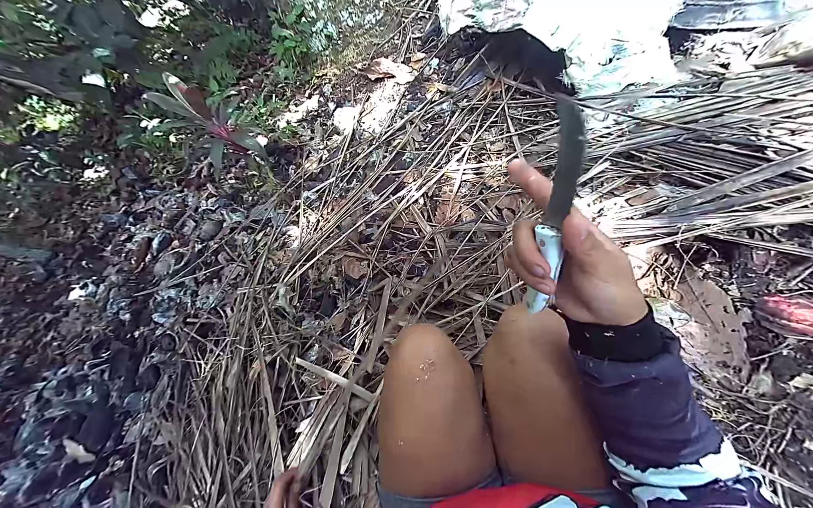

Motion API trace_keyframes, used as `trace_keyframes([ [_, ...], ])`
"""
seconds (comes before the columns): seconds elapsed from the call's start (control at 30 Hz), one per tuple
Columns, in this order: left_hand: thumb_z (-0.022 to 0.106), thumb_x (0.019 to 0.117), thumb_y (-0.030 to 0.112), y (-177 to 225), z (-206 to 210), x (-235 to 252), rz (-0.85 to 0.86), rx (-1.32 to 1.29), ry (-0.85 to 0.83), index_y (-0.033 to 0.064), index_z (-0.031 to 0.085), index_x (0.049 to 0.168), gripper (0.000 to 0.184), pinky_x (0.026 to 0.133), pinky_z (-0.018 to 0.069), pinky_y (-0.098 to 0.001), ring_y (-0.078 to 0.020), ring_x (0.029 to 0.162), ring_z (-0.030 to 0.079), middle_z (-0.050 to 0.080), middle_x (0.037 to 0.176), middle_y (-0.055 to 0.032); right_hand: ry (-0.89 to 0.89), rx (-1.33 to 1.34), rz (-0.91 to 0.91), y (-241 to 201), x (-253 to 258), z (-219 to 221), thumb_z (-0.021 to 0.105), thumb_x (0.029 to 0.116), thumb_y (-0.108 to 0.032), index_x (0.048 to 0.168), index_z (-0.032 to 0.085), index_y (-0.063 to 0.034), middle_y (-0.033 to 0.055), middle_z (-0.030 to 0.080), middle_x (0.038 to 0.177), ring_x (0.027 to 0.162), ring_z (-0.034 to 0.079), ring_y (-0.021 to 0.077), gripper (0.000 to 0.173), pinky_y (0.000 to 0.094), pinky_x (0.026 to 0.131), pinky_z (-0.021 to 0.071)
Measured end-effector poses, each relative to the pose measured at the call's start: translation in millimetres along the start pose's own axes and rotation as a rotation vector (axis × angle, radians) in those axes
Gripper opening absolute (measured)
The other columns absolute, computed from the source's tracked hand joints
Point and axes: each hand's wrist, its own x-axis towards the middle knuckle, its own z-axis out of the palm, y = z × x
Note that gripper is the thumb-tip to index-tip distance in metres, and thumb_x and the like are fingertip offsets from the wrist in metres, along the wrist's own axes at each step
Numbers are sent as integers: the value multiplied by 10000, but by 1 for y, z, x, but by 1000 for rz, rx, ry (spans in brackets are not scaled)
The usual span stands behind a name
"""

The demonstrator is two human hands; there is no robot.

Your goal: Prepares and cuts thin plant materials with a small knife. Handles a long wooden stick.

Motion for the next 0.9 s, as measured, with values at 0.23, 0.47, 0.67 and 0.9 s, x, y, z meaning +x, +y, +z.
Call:
trace_keyframes([
  [0.23, 460, 1023, 116, 177, -37, 107, -16, -522, -52, -133, 526, 1282, 365, 762, 618, -391, -188, 783, 733, 737, 966, -156, 61, -363, 449, 64, 9, 9, 404, 1065, -222, 1576, 329, -88, -49, 505, 656, 504, 482, 35, 534, 182, 492, 448],
  [0.47, 285, 1099, 109, 253, -51, 159, -148, -1145, -317, -29, 439, 1420, 381, 526, 478, -162, -15, 544, 573, 725, 868, -46, -19, -770, 503, 88, 7, -5, 480, 1051, -267, 1555, 375, -64, -22, 553, 701, 516, 478, 34, 554, 221, 495, 433],
  [0.67, 288, 1109, 100, 264, -46, 167, -243, -1319, -330, 16, 476, 1408, 363, 529, 494, -163, -41, 574, 611, 722, 899, -64, -6, -753, 540, 84, 9, -5, 455, 1066, -214, 1546, 372, -38, -25, 535, 690, 507, 468, 25, 518, 194, 490, 419],
  [0.9, 370, 1058, 70, 297, -37, 156, -6, -1007, -226, -37, 573, 1244, 296, 564, 503, -185, -33, 600, 593, 676, 845, -20, -229, -506, 611, 83, 8, 21, 449, 1041, -192, 1558, 337, -33, -32, 554, 697, 541, 506, 31, 552, 207, 526, 456],
])
